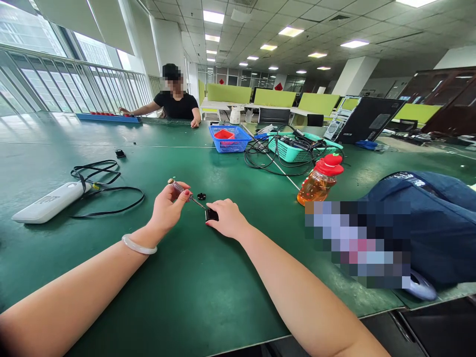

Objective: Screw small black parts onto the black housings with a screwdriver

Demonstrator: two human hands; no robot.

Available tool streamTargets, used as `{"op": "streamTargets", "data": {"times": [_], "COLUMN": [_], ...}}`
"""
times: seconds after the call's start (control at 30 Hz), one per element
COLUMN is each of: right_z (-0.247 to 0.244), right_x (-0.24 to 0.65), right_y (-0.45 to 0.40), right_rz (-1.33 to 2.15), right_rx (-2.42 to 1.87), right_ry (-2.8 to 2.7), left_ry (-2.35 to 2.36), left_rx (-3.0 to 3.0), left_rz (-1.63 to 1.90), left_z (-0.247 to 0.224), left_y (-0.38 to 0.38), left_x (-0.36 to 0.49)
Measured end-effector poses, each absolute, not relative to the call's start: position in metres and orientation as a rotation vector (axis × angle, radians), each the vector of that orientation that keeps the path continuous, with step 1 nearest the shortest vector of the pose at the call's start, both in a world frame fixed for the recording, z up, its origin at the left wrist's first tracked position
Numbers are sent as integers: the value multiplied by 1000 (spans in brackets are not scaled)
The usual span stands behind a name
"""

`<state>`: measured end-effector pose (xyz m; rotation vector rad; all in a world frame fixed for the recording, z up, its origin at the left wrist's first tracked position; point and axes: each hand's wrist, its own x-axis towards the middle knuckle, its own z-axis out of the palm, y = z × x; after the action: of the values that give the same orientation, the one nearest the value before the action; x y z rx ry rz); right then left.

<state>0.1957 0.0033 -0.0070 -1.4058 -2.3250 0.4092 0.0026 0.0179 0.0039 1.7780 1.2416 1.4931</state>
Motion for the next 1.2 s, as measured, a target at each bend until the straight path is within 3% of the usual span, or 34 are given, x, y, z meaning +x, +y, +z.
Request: {"op": "streamTargets", "data": {"times": [0.27,0.47,0.6,0.7,0.83,0.97,1.1,1.2], "right_z": [-8,-5,2,6,-3,-24,-28,-19], "right_x": [195,195,196,200,210,221,216,203], "right_y": [6,6,4,4,11,22,22,16], "right_rz": [549,516,476,437,324,154,55,171], "right_rx": [-1345,-1299,-1245,-1247,-1480,-1738,-1651,-1476], "right_ry": [-2279,-2274,-2176,-2080,-1971,-1979,-1943,-1979], "left_ry": [1113,1146,1140,1177,1241,1296,1380,1427], "left_rx": [2170,2236,2278,2166,1970,1989,2010,2023], "left_rz": [1145,1096,1190,1448,1697,1652,1576,1537], "left_z": [9,13,15,16,15,13,10,7], "left_y": [10,9,7,6,9,14,17,20], "left_x": [9,7,7,7,3,-1,-4,-8]}}
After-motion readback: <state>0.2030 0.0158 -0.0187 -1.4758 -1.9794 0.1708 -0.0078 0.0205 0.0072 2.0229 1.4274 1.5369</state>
